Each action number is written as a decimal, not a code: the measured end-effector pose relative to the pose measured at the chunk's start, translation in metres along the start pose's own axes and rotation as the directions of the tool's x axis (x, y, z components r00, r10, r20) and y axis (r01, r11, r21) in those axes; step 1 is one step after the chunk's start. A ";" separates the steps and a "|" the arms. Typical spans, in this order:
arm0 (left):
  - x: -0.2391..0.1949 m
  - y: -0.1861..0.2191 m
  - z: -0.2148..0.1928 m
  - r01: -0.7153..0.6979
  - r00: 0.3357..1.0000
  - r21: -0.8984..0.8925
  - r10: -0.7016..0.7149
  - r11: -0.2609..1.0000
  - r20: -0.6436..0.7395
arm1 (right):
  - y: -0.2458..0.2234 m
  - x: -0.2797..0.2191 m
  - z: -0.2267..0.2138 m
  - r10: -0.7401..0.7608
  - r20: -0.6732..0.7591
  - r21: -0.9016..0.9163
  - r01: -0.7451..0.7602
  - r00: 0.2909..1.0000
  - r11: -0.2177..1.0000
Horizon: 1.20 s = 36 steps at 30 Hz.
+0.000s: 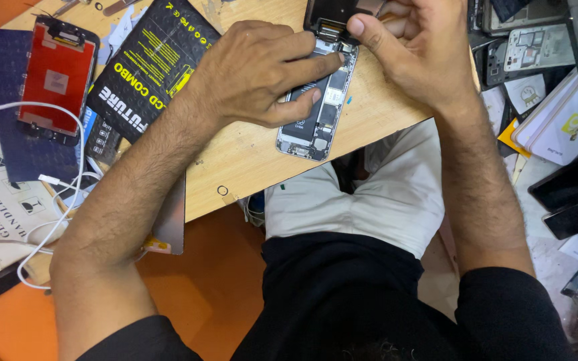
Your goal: The person cleans the internal components of a disassembled smartphone using a toothbrush, then reassembles the device by aligning and closing the screen. Finally, the person connects a charging cable to the phone to test its functionality.
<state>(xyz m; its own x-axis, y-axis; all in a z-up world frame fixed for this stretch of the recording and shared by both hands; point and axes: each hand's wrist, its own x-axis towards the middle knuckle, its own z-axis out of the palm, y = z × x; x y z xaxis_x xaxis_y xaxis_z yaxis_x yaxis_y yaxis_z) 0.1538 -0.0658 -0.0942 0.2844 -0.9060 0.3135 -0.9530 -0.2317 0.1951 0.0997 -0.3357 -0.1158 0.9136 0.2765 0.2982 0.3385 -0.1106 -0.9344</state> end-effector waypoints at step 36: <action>0.000 0.001 -0.007 -0.021 0.996 -0.109 0.011 0.994 -0.087 | -0.005 0.000 0.002 -0.017 -0.031 -0.102 0.014 0.999 0.995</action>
<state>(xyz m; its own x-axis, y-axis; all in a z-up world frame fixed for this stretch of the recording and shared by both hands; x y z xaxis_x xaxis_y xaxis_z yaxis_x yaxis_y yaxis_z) 0.1531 -0.0633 -0.0872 0.2815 -0.8742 0.3957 -0.9417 -0.1726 0.2888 0.0980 -0.3329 -0.1114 0.9140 0.2490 0.3203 0.3727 -0.2035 -0.9054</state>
